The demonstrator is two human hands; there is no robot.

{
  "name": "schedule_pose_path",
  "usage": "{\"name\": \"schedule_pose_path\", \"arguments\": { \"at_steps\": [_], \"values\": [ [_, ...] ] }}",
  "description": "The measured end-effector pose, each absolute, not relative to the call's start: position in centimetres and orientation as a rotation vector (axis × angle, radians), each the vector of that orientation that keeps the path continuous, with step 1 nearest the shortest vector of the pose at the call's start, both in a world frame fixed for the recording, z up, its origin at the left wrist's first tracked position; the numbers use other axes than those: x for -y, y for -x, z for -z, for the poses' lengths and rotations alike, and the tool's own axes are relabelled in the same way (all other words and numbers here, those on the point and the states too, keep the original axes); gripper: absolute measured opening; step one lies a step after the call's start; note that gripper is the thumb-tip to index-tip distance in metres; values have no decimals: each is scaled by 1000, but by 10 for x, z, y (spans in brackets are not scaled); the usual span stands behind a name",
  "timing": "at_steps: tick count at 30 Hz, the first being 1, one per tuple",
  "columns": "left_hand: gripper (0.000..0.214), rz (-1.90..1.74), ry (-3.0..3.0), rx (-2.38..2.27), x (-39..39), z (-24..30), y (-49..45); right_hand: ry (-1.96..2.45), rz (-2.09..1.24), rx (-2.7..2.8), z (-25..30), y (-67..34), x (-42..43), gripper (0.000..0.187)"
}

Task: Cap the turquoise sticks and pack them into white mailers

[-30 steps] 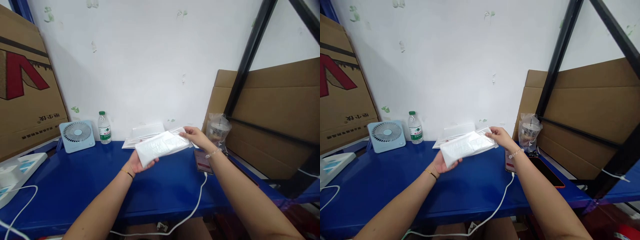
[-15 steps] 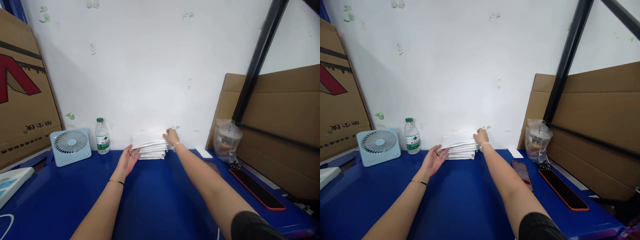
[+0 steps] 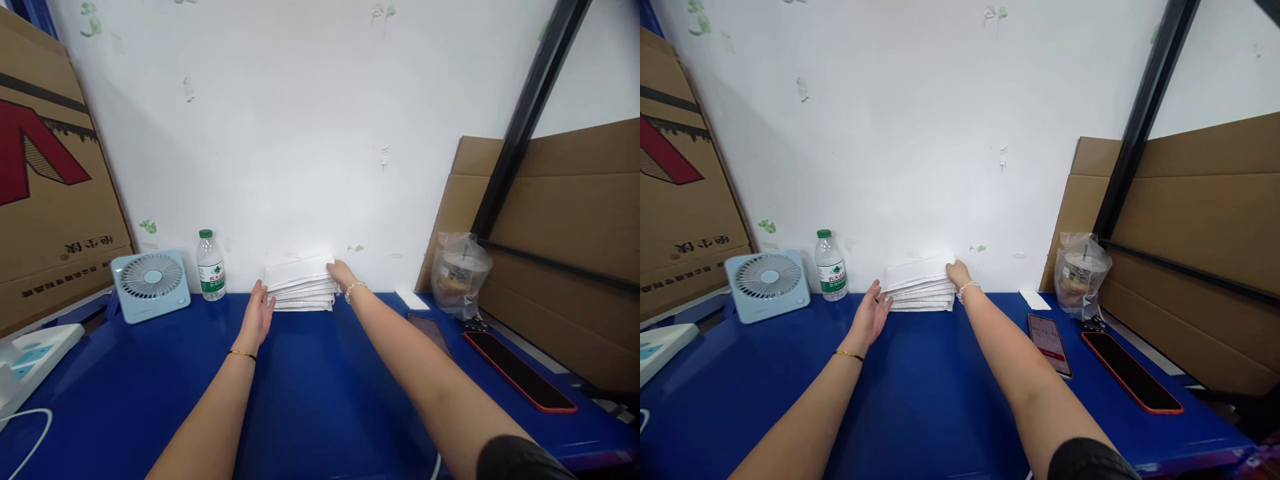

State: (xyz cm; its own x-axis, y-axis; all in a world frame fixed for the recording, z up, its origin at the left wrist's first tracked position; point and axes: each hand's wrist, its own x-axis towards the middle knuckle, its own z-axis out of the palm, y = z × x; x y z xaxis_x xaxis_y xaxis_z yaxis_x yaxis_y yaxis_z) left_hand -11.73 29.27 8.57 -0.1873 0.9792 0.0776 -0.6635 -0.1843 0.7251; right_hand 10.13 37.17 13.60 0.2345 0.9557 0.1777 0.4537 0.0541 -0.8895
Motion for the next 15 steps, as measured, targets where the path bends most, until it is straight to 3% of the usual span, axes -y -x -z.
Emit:
{"name": "schedule_pose_path", "arguments": {
  "at_steps": [5,10,15],
  "values": [
    [30,-1681,-539,-657,-291,-91,122,1661,-453,1338,-143,-104,-363,41],
    [20,-1690,-475,-656,-291,-92,124,1596,-414,1434,-160,-104,-348,23],
    [49,-1714,-342,-588,-282,-102,129,970,-431,1789,-180,-90,-298,11]
  ]
}}
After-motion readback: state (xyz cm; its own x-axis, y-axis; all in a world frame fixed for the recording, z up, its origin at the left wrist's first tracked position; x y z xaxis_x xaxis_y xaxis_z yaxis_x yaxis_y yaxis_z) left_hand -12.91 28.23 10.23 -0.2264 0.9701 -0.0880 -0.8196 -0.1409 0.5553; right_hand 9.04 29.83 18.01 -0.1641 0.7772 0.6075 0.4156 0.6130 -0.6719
